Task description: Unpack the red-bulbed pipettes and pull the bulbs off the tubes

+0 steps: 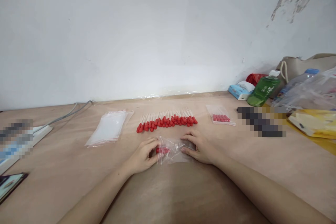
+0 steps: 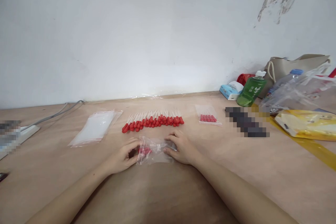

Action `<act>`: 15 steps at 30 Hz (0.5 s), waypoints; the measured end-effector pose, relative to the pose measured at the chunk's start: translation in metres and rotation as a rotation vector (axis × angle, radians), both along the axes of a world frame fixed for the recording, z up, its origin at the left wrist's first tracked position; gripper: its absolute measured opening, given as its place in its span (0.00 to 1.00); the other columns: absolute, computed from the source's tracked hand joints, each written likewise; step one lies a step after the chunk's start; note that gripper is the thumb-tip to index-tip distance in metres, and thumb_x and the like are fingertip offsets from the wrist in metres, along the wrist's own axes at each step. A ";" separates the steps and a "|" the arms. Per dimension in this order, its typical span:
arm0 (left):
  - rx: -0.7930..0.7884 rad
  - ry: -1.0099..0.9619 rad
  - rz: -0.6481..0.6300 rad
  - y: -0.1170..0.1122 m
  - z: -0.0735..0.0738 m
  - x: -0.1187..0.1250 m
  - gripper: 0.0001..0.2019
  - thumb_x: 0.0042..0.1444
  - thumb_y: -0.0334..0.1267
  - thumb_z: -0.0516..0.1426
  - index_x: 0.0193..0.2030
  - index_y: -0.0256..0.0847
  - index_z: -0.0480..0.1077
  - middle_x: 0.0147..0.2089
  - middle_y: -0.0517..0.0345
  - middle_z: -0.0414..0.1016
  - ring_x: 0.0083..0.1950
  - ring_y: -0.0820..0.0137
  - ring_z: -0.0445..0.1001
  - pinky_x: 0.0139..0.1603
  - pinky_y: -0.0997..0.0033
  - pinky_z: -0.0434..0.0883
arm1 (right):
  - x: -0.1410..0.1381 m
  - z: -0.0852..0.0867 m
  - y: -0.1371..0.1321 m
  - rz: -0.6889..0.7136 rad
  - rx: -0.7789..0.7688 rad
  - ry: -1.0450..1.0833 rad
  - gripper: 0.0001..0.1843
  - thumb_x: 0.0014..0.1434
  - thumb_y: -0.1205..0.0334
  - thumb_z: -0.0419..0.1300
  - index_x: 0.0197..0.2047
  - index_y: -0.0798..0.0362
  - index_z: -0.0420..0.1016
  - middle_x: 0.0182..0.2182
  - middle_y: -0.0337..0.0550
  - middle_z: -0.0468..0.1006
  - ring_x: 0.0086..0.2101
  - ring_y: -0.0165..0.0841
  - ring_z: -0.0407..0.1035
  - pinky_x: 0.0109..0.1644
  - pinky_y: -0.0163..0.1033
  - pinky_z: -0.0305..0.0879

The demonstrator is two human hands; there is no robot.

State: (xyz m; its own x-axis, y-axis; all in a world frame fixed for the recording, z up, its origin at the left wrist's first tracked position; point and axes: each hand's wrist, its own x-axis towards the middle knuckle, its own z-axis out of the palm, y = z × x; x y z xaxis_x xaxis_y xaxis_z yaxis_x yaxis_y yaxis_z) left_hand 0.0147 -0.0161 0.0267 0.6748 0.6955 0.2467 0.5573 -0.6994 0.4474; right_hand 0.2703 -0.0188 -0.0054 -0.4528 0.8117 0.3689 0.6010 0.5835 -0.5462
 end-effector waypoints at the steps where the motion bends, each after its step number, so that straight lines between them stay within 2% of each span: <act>1: 0.039 -0.004 0.008 -0.001 -0.001 0.001 0.10 0.57 0.38 0.49 0.43 0.40 0.66 0.37 0.54 0.67 0.38 0.69 0.65 0.39 0.71 0.65 | 0.000 0.000 0.000 0.001 0.002 -0.003 0.18 0.53 0.56 0.57 0.48 0.52 0.67 0.43 0.47 0.67 0.43 0.35 0.63 0.48 0.41 0.61; 4: 0.109 -0.019 0.016 -0.001 -0.003 0.001 0.10 0.58 0.36 0.47 0.43 0.39 0.65 0.40 0.52 0.66 0.42 0.68 0.64 0.43 0.68 0.65 | 0.000 0.001 0.000 0.007 0.008 -0.006 0.18 0.54 0.57 0.56 0.47 0.52 0.67 0.43 0.47 0.67 0.43 0.35 0.63 0.48 0.41 0.61; 6: 0.095 -0.002 -0.009 0.000 -0.004 0.000 0.10 0.59 0.38 0.47 0.43 0.39 0.66 0.41 0.52 0.66 0.43 0.68 0.65 0.44 0.68 0.65 | 0.000 0.001 0.000 0.007 0.009 -0.007 0.18 0.54 0.56 0.56 0.48 0.52 0.67 0.43 0.47 0.67 0.43 0.35 0.63 0.47 0.41 0.62; 10: 0.036 0.012 -0.070 0.002 -0.005 0.000 0.16 0.55 0.43 0.53 0.49 0.42 0.65 0.46 0.52 0.67 0.46 0.67 0.66 0.47 0.67 0.65 | 0.000 0.001 0.000 0.009 0.020 -0.005 0.18 0.54 0.56 0.56 0.47 0.52 0.68 0.42 0.47 0.67 0.43 0.35 0.63 0.47 0.41 0.62; 15: 0.134 -0.035 -0.055 0.001 -0.013 0.002 0.11 0.58 0.37 0.49 0.42 0.42 0.70 0.39 0.53 0.71 0.42 0.69 0.68 0.43 0.69 0.66 | 0.000 0.000 0.001 0.006 0.012 -0.011 0.18 0.54 0.56 0.56 0.47 0.52 0.68 0.43 0.47 0.67 0.43 0.35 0.63 0.47 0.41 0.62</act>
State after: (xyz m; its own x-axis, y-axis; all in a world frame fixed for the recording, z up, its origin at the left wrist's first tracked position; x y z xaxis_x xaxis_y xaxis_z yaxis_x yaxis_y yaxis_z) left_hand 0.0169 -0.0155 0.0135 0.7007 0.6168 0.3585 0.5019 -0.7834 0.3666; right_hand 0.2702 -0.0183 -0.0053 -0.4621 0.8045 0.3732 0.6033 0.5936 -0.5326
